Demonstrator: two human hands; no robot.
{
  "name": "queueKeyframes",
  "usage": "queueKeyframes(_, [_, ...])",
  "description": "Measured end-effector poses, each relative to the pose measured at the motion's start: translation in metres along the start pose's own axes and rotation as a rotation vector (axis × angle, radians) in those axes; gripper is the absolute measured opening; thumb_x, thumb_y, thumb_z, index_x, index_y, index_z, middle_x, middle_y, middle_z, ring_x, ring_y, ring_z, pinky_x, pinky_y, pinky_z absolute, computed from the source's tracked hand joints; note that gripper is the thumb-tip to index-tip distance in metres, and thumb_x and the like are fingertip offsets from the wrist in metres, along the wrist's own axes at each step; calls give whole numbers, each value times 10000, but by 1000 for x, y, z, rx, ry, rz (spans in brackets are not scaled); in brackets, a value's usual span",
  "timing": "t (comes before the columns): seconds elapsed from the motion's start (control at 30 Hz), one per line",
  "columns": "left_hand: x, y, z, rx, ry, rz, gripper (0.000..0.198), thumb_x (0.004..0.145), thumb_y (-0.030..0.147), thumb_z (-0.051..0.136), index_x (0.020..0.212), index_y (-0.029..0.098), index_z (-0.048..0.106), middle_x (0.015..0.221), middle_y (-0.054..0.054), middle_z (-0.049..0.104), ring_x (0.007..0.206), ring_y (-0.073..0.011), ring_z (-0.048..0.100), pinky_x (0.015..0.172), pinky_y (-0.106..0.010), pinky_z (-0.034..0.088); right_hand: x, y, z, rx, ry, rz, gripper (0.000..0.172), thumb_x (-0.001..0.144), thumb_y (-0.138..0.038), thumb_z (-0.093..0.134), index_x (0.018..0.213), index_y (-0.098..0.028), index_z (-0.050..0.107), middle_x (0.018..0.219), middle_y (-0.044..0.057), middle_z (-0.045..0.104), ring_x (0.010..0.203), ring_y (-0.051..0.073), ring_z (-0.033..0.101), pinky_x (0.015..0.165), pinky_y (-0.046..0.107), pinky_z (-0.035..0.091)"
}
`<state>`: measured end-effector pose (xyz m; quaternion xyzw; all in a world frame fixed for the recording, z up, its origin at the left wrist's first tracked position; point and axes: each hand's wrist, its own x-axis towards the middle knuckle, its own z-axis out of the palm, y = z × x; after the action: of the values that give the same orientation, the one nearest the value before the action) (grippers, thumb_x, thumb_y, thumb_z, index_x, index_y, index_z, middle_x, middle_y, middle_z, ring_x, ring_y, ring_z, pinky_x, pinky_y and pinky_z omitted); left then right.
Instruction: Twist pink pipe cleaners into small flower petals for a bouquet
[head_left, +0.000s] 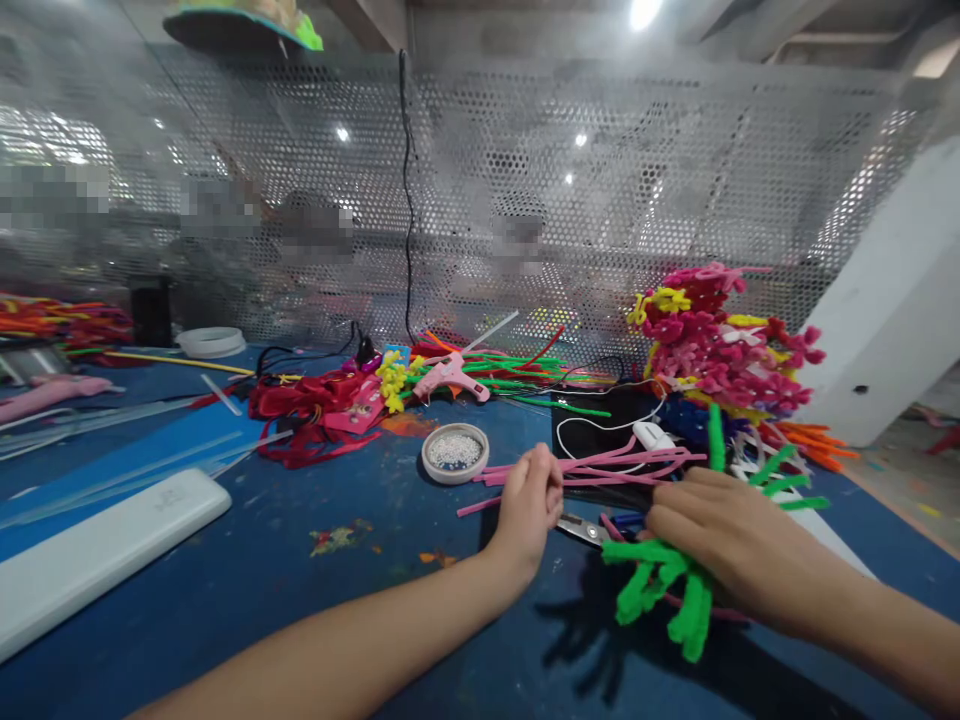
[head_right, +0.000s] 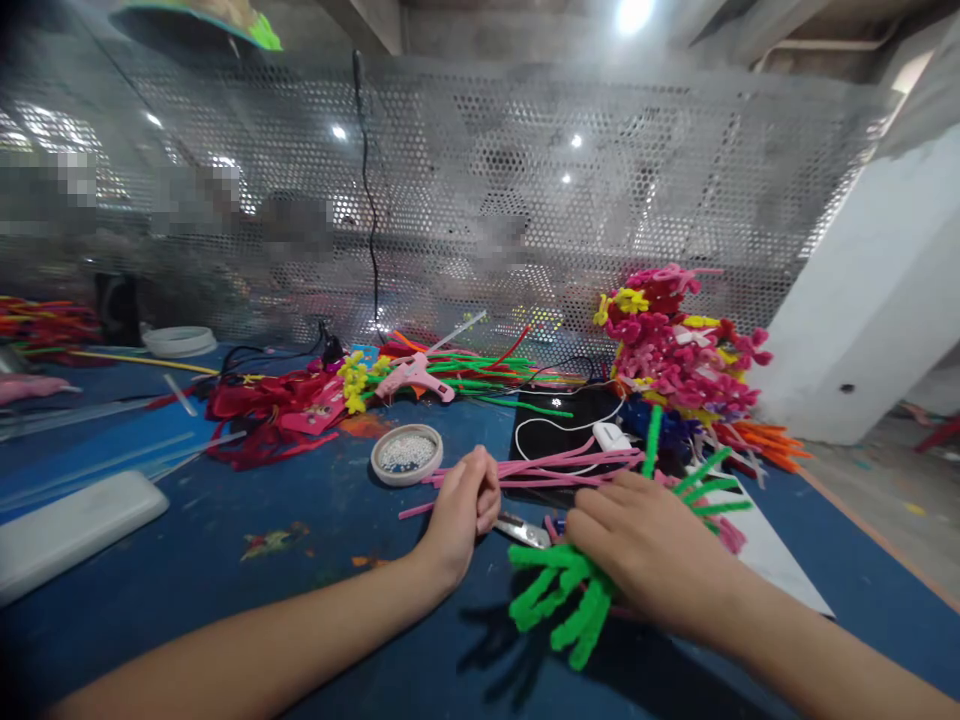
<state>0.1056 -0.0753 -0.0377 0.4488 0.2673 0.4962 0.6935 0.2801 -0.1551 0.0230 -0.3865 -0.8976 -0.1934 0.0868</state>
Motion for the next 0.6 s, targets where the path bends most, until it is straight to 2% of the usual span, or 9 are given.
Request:
queueKeyframes(0.1, [2, 0, 0, -14, 51, 6, 419, 786, 583, 478, 675, 187, 397, 422, 112, 267, 344, -32, 200, 361, -143, 163, -24, 17, -1, -42, 45, 129, 165, 803, -127, 392, 838, -181, 544, 643, 32, 593, 542, 186, 521, 520, 284, 335])
queueKeyframes(0.17, [2, 0, 1, -5, 36, 1, 418, 778, 573, 503, 669, 178, 420, 414, 107, 293, 344, -31, 219, 360, -143, 179, -32, 25, 1, -70, 64, 223, 325, 753, -108, 400, 1047, -163, 526, 688, 48, 630, 577, 208, 575, 517, 285, 371])
queueKeyframes(0.23, [0, 1, 3, 7, 13, -3, 420, 771, 562, 524, 654, 169, 434, 405, 102, 310, 341, -29, 232, 358, -144, 188, -32, 27, 4, -86, 46, 234, 474, 697, -75, 400, 1156, -157, 487, 692, 45, 653, 564, 209, 599, 500, 282, 386])
queueKeyframes(0.3, [-1, 2, 4, 15, 7, -2, 420, 770, 560, 528, 650, 170, 428, 400, 104, 306, 336, -27, 231, 357, -143, 188, -24, 23, 4, -84, 26, 168, 503, 668, -34, 381, 1134, -166, 515, 674, 33, 665, 533, 198, 603, 484, 278, 385])
queueKeyframes(0.43, [-1, 2, 2, 19, 26, 3, 419, 779, 574, 503, 678, 180, 404, 411, 115, 284, 336, -26, 210, 361, -141, 179, -7, 10, 4, -51, 30, 94, 402, 665, -19, 382, 960, -184, 600, 699, 37, 691, 528, 184, 603, 479, 279, 377])
queueKeyframes(0.53, [-1, 1, 1, 23, 9, 0, 414, 792, 585, 466, 718, 180, 422, 419, 110, 304, 339, -31, 225, 362, -146, 176, -4, 12, 2, -52, 57, 146, 319, 687, -76, 418, 912, -186, 615, 673, 41, 690, 538, 187, 614, 484, 275, 383])
queueKeyframes(0.6, [-1, 0, 0, 42, -19, 2, 403, 804, 583, 436, 759, 182, 434, 429, 105, 329, 346, -40, 249, 362, -151, 180, -3, 24, -2, -80, 87, 236, 304, 711, -119, 438, 940, -206, 617, 677, 33, 697, 553, 187, 629, 498, 270, 394])
